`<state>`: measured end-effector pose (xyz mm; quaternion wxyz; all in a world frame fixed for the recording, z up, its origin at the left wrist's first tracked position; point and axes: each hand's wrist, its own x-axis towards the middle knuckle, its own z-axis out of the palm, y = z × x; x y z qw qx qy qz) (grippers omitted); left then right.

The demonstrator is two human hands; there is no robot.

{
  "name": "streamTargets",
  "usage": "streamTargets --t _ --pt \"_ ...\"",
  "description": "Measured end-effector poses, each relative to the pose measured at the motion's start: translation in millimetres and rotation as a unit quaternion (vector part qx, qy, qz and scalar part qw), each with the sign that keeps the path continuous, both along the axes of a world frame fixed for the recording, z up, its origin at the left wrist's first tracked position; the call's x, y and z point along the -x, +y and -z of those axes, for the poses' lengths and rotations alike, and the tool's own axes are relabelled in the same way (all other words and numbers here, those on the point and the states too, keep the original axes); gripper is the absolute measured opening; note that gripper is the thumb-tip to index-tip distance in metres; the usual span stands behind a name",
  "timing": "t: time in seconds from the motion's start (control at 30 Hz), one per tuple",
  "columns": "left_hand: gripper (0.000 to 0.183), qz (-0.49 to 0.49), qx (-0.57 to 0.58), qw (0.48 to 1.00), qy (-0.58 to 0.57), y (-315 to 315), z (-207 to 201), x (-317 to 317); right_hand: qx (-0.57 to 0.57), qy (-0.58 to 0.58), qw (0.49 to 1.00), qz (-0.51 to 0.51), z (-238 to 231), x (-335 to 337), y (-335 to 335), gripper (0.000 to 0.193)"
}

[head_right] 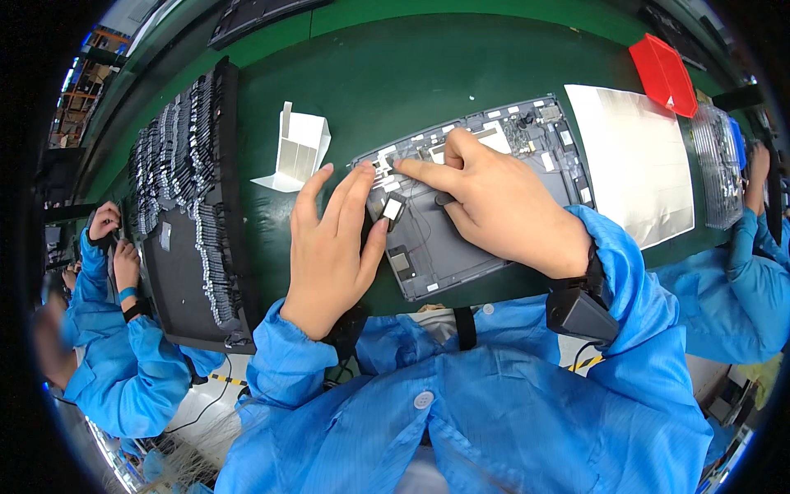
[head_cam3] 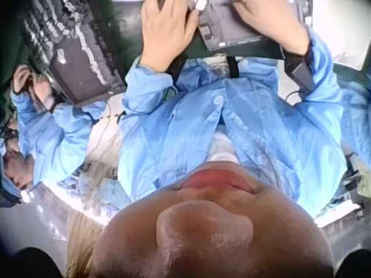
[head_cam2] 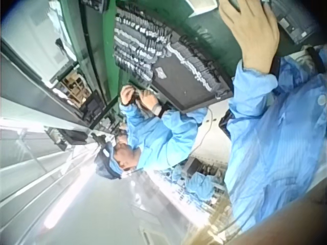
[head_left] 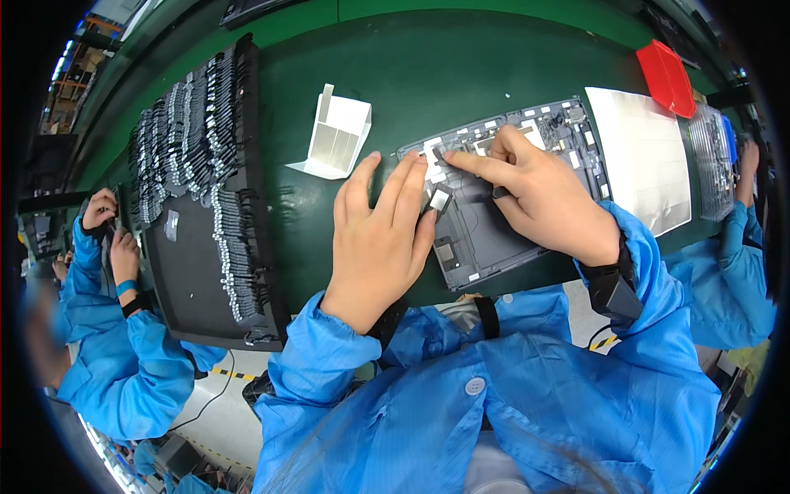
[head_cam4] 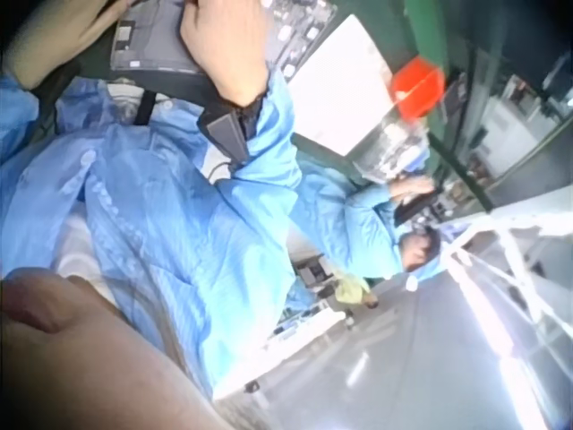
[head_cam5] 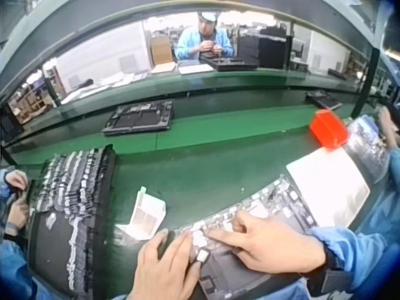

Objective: Installing small internal components and adhesive strips inside an electronic device using tweezers on an assembly line.

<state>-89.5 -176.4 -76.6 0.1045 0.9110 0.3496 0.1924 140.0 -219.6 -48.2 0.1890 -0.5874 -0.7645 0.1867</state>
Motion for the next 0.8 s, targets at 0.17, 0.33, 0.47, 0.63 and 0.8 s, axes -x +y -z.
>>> streamTargets --t 0.17,0.33,0.47,0.63,0.8 --pt "0.053 -0.01 -0.015 1.0 -0.011 -4 -7 4 -0.068 0.031 0.997 0.015 4 3 6 0.048" --pt "0.03 -0.057 -0.055 0.973 -0.219 3 -59 39 -0.175 0.312 0.926 0.123 -19 -10 22 0.057" --pt "0.028 -0.101 0.149 0.931 -0.316 61 -47 42 -0.014 0.409 0.891 0.198 -30 -4 48 0.077" --pt "0.033 -0.162 0.006 0.976 -0.145 80 -19 40 0.052 0.579 0.809 0.081 -16 15 79 0.047" --pt "0.029 -0.18 0.025 0.955 -0.234 67 -9 46 -0.084 0.145 0.986 -0.018 -7 7 58 0.015"
